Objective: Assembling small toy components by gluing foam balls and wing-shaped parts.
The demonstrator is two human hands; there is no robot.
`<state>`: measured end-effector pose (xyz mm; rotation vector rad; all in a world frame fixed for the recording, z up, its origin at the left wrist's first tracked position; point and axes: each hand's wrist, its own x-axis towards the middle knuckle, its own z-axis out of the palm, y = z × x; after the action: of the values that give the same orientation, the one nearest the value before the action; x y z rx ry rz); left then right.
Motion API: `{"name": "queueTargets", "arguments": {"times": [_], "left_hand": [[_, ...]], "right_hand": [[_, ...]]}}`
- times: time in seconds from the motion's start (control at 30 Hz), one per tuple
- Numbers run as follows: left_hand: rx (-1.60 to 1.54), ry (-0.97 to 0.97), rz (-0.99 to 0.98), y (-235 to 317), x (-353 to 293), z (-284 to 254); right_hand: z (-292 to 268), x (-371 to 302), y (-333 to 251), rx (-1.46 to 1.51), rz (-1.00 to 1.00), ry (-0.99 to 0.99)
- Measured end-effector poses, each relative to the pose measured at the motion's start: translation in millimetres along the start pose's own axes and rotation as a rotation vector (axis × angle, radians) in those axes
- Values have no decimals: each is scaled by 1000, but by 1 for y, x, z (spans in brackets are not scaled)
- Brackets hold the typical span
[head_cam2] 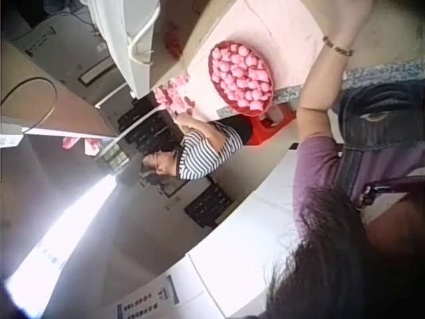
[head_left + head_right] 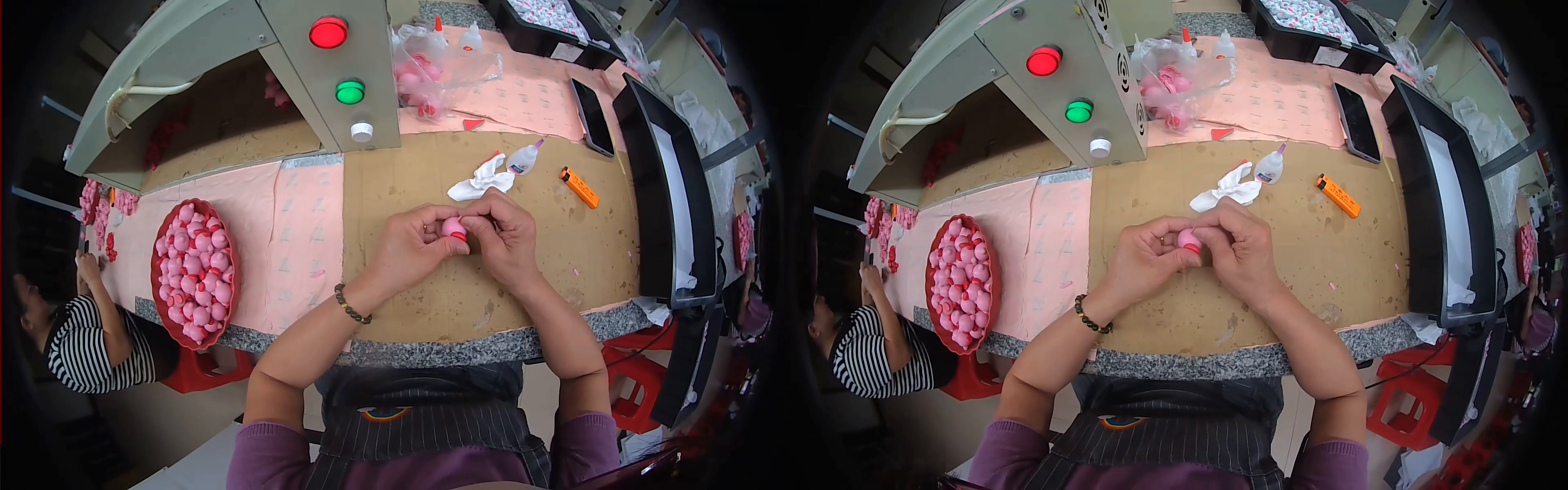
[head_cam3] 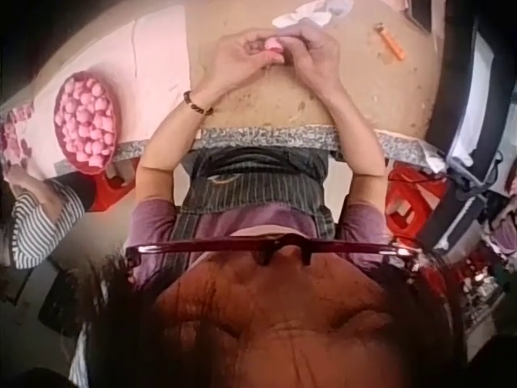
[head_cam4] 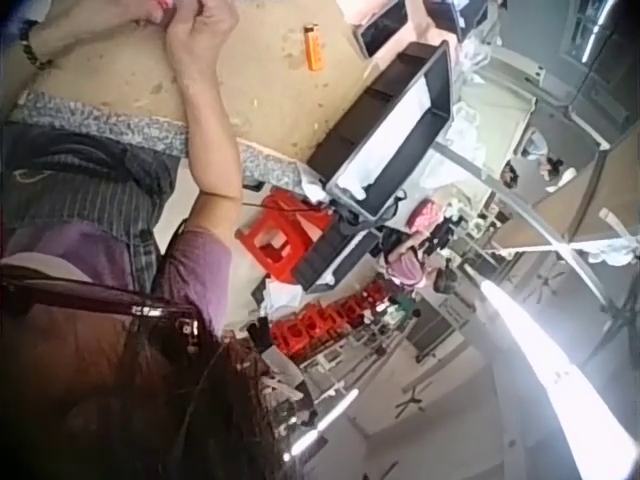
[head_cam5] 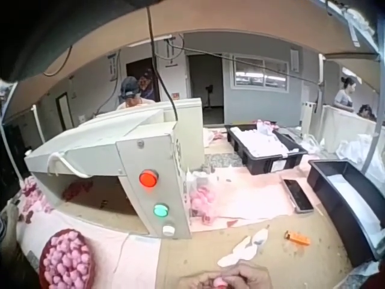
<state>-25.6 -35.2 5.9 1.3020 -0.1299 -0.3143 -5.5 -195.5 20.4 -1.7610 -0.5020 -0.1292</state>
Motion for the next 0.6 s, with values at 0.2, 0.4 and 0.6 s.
{"name": "queueTargets", "arguments": {"times": [0.2,0.4,0.6], "left_hand": [[3,21,29,-4,3,-2],[-13,21,37,-4,2,0],[29,29,22,0,1,-1]], "right_hand": [[8,1,4,-73,-4,94],[3,-1,1,-72,-92,-38],[1,-1,7,-81,-147,20]]}}
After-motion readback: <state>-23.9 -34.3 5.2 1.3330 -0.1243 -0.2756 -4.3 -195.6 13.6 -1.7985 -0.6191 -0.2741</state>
